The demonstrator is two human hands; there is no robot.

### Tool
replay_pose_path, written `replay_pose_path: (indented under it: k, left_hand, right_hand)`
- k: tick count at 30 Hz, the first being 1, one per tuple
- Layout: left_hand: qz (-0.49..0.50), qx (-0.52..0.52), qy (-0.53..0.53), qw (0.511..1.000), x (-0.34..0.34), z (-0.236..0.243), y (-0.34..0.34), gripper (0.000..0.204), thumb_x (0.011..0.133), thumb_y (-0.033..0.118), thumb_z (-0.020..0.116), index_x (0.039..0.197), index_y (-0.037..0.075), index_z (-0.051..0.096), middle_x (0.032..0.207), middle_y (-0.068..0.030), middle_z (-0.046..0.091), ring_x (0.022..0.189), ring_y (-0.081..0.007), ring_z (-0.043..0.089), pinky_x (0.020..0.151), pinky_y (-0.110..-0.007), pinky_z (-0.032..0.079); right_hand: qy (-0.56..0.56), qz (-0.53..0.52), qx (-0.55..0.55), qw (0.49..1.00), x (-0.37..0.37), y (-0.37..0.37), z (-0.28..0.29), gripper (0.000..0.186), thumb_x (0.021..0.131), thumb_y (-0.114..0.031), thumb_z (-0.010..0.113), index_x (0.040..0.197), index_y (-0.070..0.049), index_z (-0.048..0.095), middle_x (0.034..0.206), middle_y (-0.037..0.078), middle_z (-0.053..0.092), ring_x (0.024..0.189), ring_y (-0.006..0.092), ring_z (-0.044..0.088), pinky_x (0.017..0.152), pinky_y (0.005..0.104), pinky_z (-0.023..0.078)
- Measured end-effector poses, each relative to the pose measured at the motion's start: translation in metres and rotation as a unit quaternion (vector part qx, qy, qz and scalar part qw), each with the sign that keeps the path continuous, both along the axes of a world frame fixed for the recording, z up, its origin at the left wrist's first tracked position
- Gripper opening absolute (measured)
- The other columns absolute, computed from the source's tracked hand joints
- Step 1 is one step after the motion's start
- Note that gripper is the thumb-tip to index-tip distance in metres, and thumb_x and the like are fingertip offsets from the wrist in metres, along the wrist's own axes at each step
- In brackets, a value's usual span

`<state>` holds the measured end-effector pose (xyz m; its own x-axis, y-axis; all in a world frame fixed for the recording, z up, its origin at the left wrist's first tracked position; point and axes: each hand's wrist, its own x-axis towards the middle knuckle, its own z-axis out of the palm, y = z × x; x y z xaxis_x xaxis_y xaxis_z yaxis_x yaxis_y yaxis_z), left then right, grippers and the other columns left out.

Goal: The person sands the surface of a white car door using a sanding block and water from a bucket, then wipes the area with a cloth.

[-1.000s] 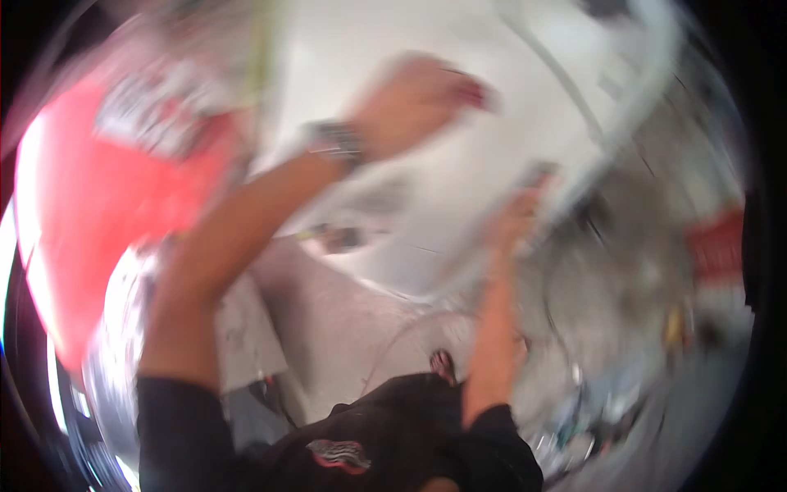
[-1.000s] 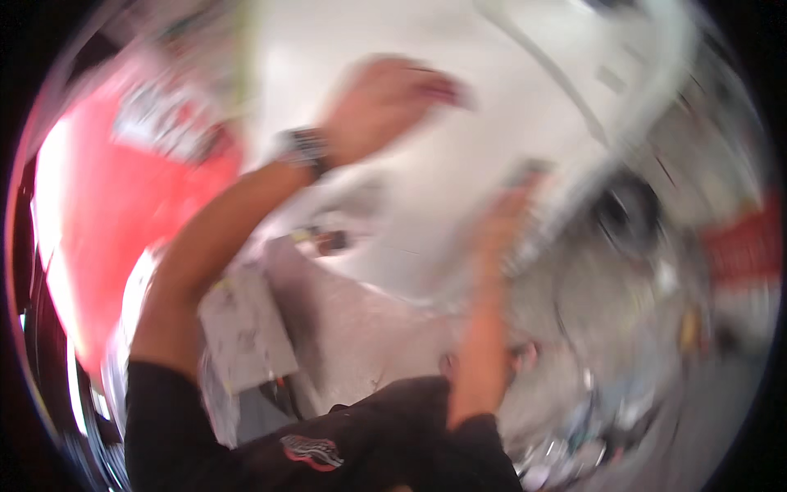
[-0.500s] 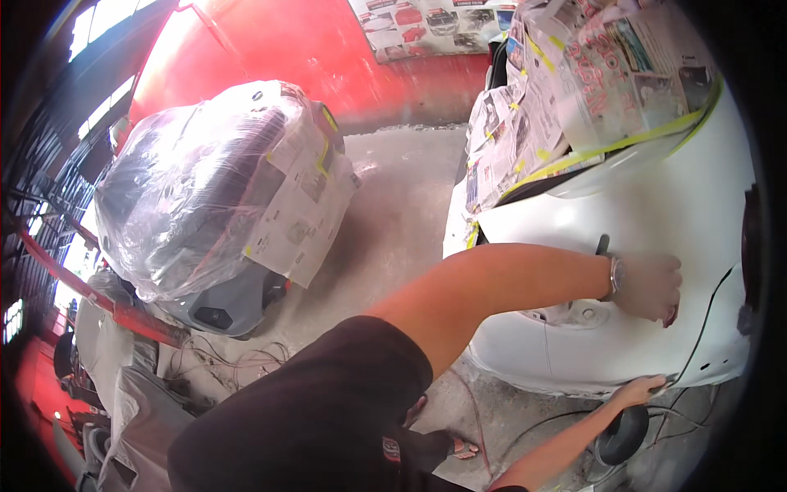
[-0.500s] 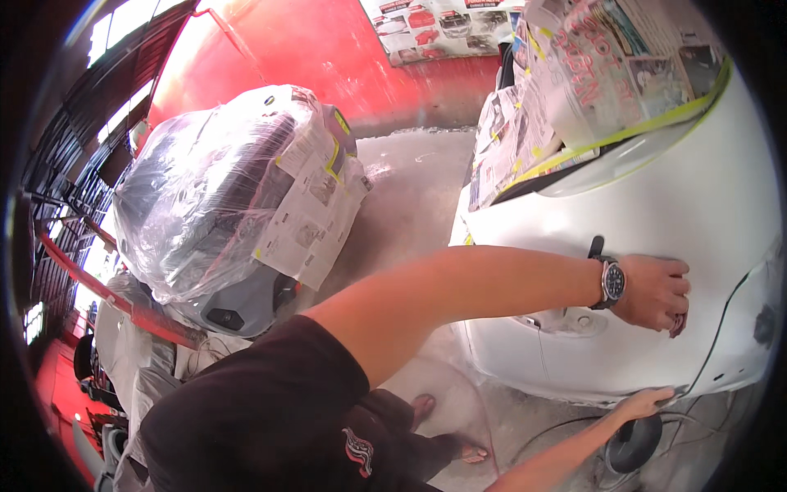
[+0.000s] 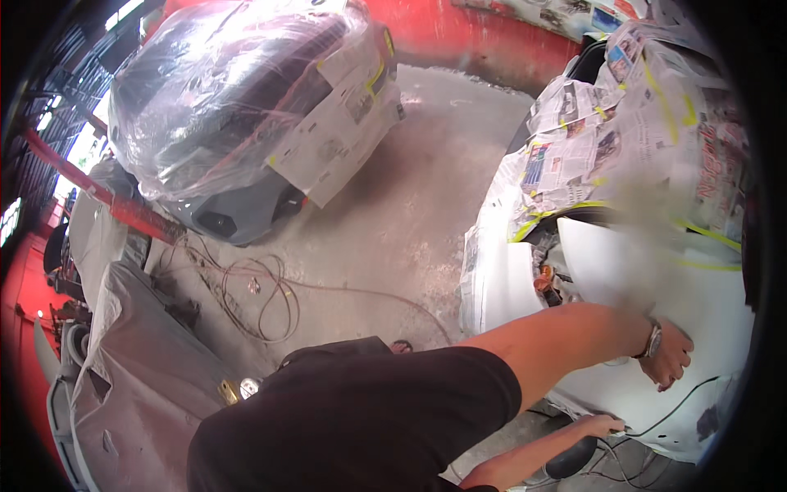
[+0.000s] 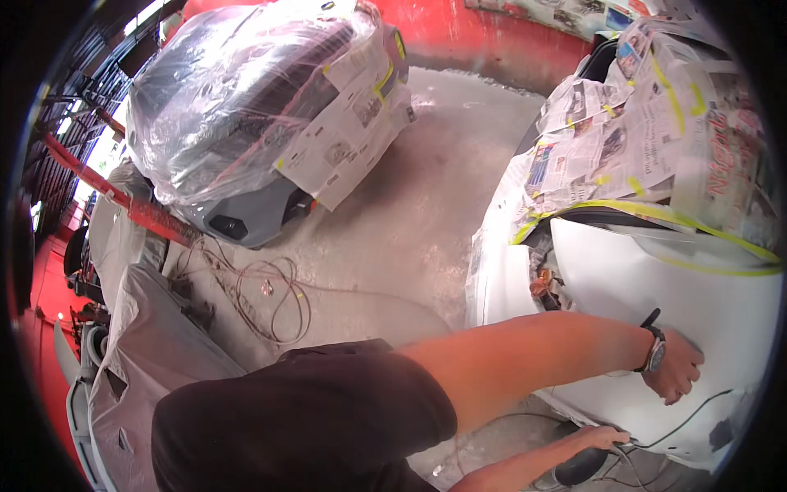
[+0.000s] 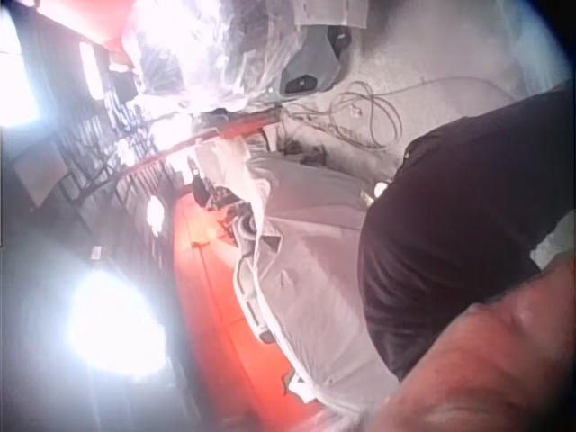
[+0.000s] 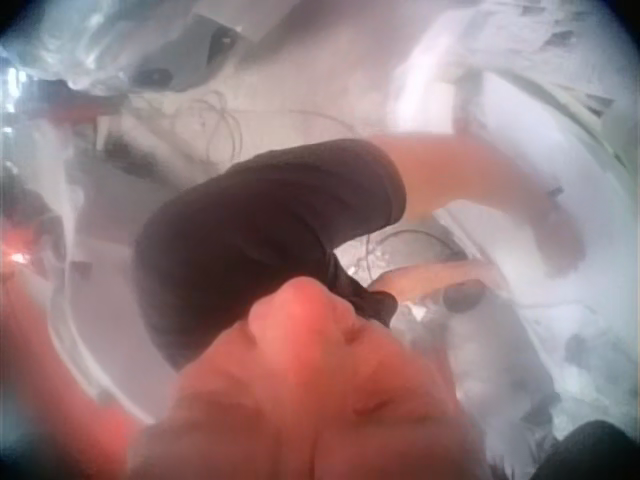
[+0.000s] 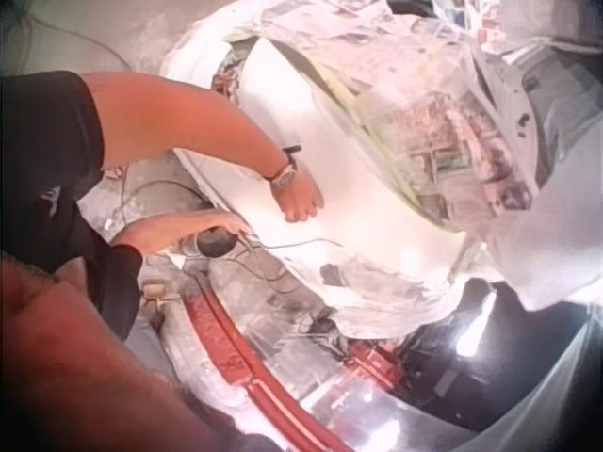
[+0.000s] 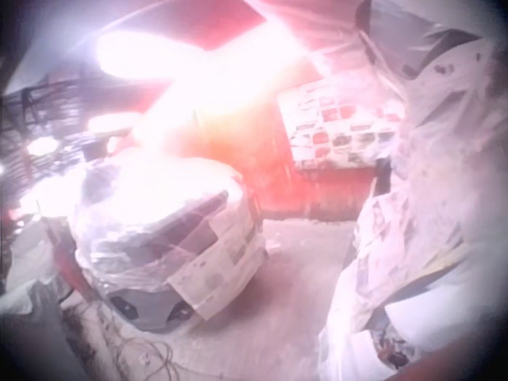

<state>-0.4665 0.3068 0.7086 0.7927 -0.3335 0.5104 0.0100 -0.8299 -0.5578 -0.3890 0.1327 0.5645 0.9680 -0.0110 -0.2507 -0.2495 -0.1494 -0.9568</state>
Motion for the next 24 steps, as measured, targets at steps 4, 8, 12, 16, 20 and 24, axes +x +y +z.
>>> replay_pose_path:
  k: [4,8,12,16,20,24]
  left_hand:
    - [-0.108,-0.128,-0.01,0.986,0.031,0.003,-0.008,0.014,0.094,0.023,0.058,0.093,0.026,0.071,0.094,0.0086,0.07,0.099,-0.016,0.066,0.089,-0.037,0.051]
    - [-0.141,-0.239,0.041,0.96,0.034,-0.028,0.007,0.016,0.092,0.022,0.058,0.094,0.015,0.072,0.098,-0.0042,0.071,0.1,-0.0263,0.064,0.093,-0.043,0.05]
    - [-0.149,-0.236,0.113,0.953,-0.022,0.021,0.013,0.02,0.089,0.015,0.064,0.107,0.011,0.072,0.12,-0.0066,0.068,0.113,-0.0305,0.06,0.108,-0.048,0.043]
    - [-0.087,-0.113,0.112,0.983,-0.009,0.043,-0.018,0.024,0.091,0.017,0.073,0.115,0.013,0.073,0.134,-0.007,0.063,0.129,-0.0319,0.055,0.112,-0.052,0.042]
    - [-0.044,-0.087,0.134,0.986,-0.012,0.043,-0.024,0.028,0.091,0.015,0.073,0.119,0.012,0.072,0.134,-0.0075,0.064,0.128,-0.0322,0.056,0.112,-0.051,0.042]
    - [-0.036,-0.071,0.14,0.987,-0.007,0.047,-0.032,0.029,0.091,0.013,0.071,0.12,0.011,0.073,0.133,-0.0085,0.064,0.128,-0.0333,0.056,0.111,-0.051,0.042]
  right_hand:
    - [-0.325,0.018,-0.311,0.893,-0.002,-0.027,-0.111,0.053,0.107,-0.029,0.043,0.143,0.01,0.041,0.126,0.027,0.064,0.105,0.0367,0.067,0.087,0.0402,0.055]
    - [-0.316,0.085,-0.172,0.929,-0.07,-0.015,-0.125,0.049,0.107,-0.029,0.046,0.138,0.009,0.048,0.116,0.025,0.066,0.102,0.0377,0.067,0.088,0.0434,0.053]
    - [-0.022,0.047,-0.034,0.998,0.027,-0.004,-0.021,0.046,0.106,-0.03,0.048,0.133,0.008,0.055,0.107,0.024,0.069,0.099,0.0388,0.067,0.089,0.0466,0.051]
    - [-0.186,-0.009,0.037,0.982,-0.012,-0.002,-0.012,0.066,0.11,-0.035,0.035,0.161,0.003,0.018,0.162,0.032,0.027,0.153,0.0384,0.026,0.126,0.0435,0.022]
    - [-0.257,0.07,-0.002,0.964,-0.163,0.007,-0.067,0.069,0.106,-0.027,0.04,0.163,0.0,0.013,0.169,0.026,0.01,0.157,0.0416,0.009,0.127,0.0513,0.011]
    - [-0.239,0.033,0.051,0.969,-0.039,-0.006,-0.055,0.065,0.108,-0.033,0.04,0.162,-0.002,0.021,0.169,0.023,0.016,0.157,0.038,0.015,0.126,0.053,0.015]
